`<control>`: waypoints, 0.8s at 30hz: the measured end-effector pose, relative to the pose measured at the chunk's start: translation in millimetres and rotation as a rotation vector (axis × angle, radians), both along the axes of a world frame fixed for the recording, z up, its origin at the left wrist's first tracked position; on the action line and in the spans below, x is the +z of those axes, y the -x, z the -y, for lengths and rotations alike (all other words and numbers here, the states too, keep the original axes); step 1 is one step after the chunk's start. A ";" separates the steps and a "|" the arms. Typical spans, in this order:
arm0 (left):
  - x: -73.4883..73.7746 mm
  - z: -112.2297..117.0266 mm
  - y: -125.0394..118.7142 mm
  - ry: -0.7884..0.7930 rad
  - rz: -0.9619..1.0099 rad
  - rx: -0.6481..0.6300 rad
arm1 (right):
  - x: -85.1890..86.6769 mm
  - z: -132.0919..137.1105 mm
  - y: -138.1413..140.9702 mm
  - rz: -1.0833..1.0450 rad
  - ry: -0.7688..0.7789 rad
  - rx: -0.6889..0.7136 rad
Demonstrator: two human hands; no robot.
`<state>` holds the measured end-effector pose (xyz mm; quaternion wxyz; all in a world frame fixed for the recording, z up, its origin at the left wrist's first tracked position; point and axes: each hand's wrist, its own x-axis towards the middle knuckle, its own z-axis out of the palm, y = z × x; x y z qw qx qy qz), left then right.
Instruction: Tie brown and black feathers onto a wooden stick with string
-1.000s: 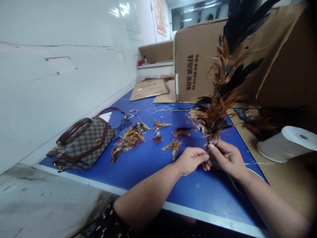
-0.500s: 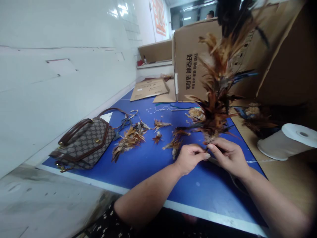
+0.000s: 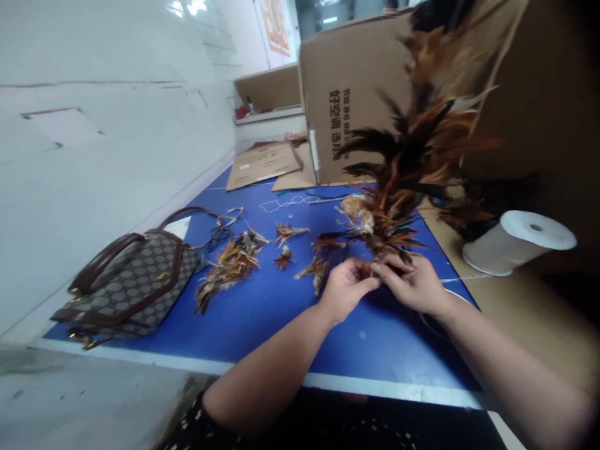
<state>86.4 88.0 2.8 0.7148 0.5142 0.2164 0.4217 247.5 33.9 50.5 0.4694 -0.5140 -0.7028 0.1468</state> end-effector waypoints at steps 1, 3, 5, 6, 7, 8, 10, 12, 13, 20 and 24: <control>2.1 1.2 0.9 0.043 0.041 -0.018 | 0.9 0.5 1.1 -0.019 -0.002 0.013; 6.0 2.9 3.0 0.083 0.066 -0.037 | 2.7 1.8 3.3 -0.061 0.010 0.072; 9.0 3.2 4.6 0.108 0.022 -0.026 | 3.7 2.5 4.9 -0.094 0.050 0.132; 10.1 3.0 4.9 0.116 0.009 -0.029 | 3.7 2.4 5.4 -0.116 0.059 0.162; 11.0 2.6 4.9 0.127 0.004 -0.031 | 3.3 2.0 5.5 -0.143 0.070 0.193; 12.0 2.3 4.5 0.139 0.014 -0.033 | 2.5 1.4 5.3 -0.170 0.080 0.220; 13.9 2.1 3.1 0.171 0.061 -0.039 | -0.2 -0.3 3.9 -0.184 0.095 0.229; 15.8 2.5 1.6 0.203 0.102 -0.045 | -3.9 -2.0 1.9 -0.157 0.095 0.180; 16.7 2.9 1.0 0.216 0.112 -0.045 | -5.8 -2.8 1.2 -0.137 0.093 0.154; 19.9 0.9 1.8 0.213 0.142 0.034 | -1.2 -6.1 7.7 -0.046 0.075 0.140; 19.7 -4.0 5.7 0.183 0.160 0.052 | 19.8 7.8 -7.0 0.214 0.003 -0.022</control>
